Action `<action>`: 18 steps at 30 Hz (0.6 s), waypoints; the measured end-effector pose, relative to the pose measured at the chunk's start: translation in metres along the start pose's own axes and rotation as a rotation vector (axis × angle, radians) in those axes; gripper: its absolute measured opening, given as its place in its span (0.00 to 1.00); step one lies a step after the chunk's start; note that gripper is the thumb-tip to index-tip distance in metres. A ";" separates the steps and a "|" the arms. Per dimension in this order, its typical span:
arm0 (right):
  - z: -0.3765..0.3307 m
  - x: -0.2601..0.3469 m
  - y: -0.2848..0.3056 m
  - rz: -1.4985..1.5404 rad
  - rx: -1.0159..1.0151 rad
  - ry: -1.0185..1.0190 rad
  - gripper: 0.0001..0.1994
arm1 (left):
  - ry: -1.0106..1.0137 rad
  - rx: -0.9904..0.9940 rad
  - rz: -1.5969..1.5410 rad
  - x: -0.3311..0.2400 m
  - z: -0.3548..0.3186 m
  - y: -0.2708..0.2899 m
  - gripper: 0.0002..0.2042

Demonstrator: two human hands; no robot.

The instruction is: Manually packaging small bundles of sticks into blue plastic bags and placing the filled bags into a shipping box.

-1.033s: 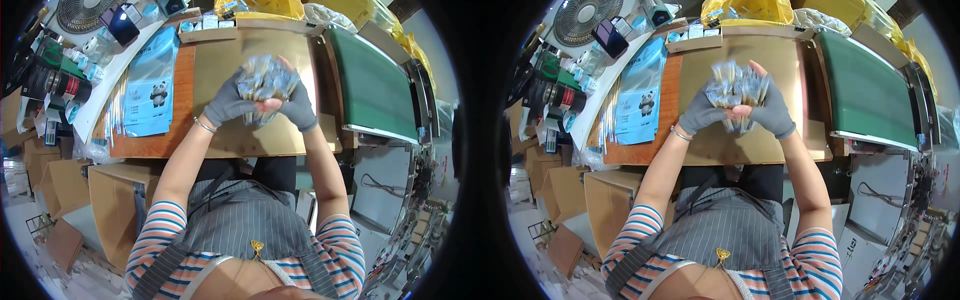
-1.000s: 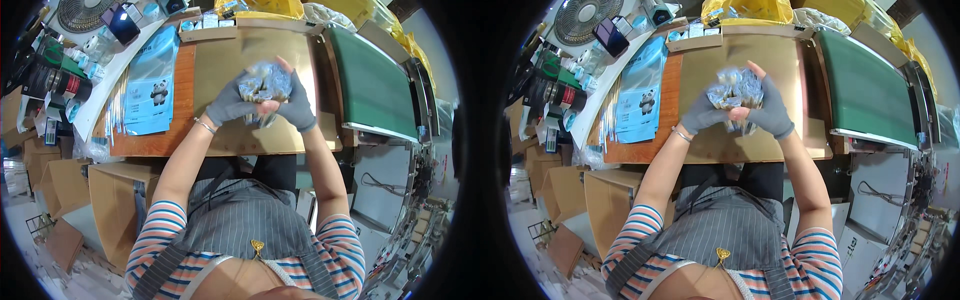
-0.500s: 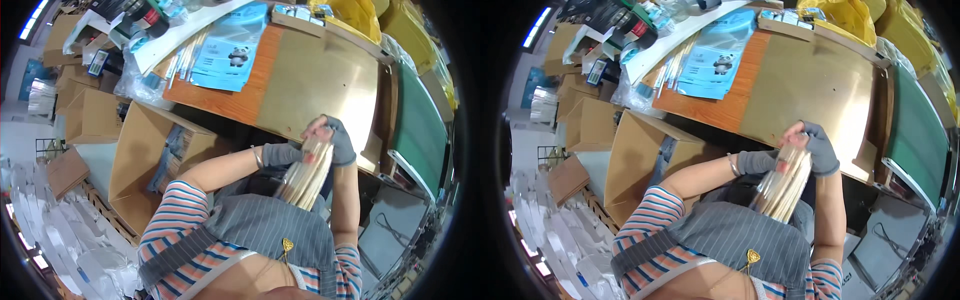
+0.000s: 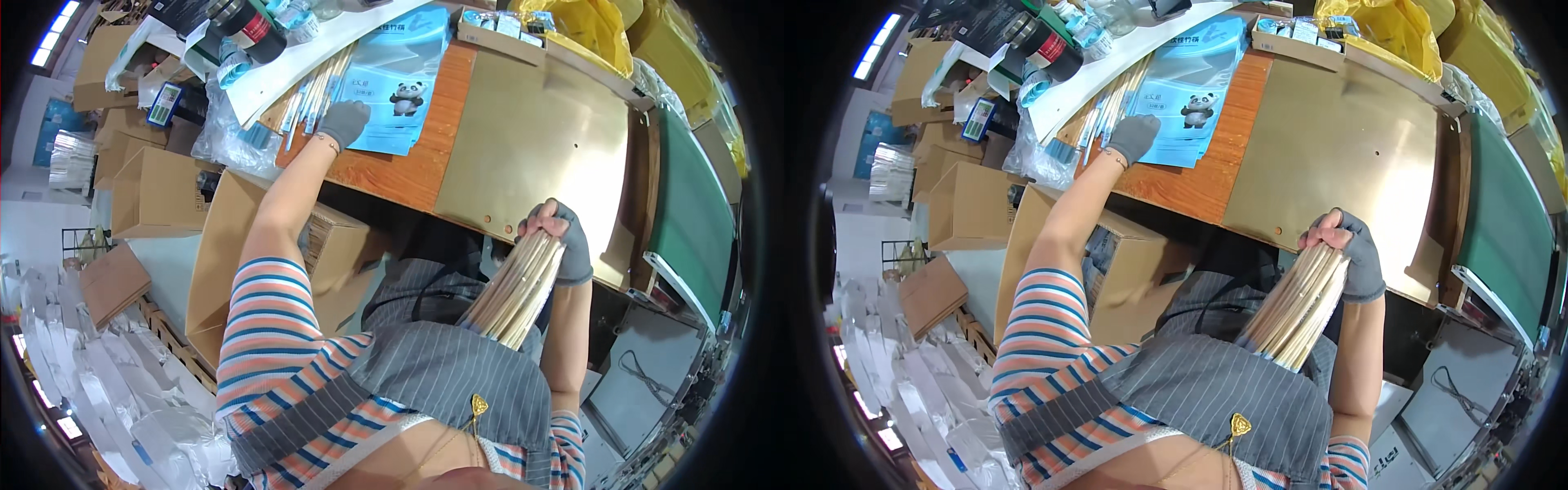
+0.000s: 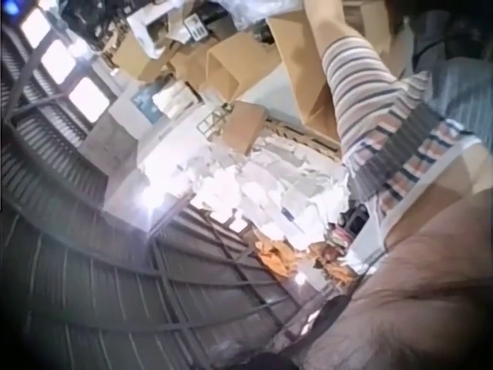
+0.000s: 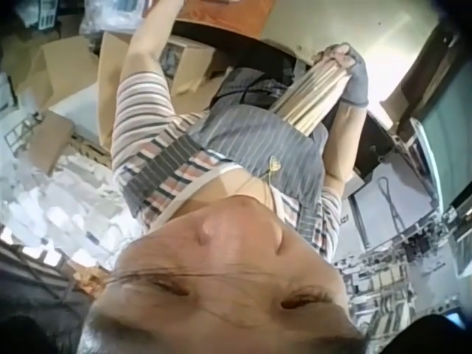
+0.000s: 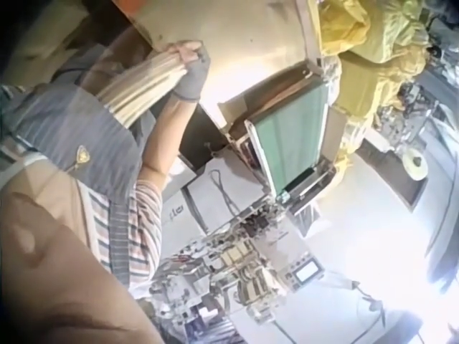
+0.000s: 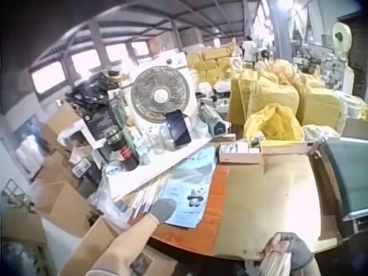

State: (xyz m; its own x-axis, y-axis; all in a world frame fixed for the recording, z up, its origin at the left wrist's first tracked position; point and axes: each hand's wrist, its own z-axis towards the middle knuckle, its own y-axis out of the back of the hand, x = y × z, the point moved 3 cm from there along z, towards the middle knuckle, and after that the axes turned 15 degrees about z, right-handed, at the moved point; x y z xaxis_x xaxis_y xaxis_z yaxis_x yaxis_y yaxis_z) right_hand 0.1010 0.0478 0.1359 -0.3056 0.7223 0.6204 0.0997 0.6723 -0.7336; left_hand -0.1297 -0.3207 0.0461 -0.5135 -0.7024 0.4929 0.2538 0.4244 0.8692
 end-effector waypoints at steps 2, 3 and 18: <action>0.003 0.003 -0.002 -0.013 -0.008 -0.001 0.08 | -0.025 -0.017 -0.017 -0.007 -0.009 0.003 0.07; 0.005 0.004 -0.002 -0.013 -0.005 -0.002 0.08 | 0.029 -0.251 -0.044 -0.019 -0.021 0.011 0.10; -0.004 0.003 0.000 0.017 0.021 -0.003 0.08 | 0.444 -0.213 -0.816 0.029 -0.010 0.045 0.12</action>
State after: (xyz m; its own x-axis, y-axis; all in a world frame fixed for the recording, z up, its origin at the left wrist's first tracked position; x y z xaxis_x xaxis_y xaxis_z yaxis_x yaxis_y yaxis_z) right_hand 0.1035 0.0509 0.1389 -0.3073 0.7330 0.6069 0.0854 0.6564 -0.7495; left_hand -0.1254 -0.3280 0.0997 -0.2509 -0.9075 -0.3368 0.1213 -0.3747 0.9192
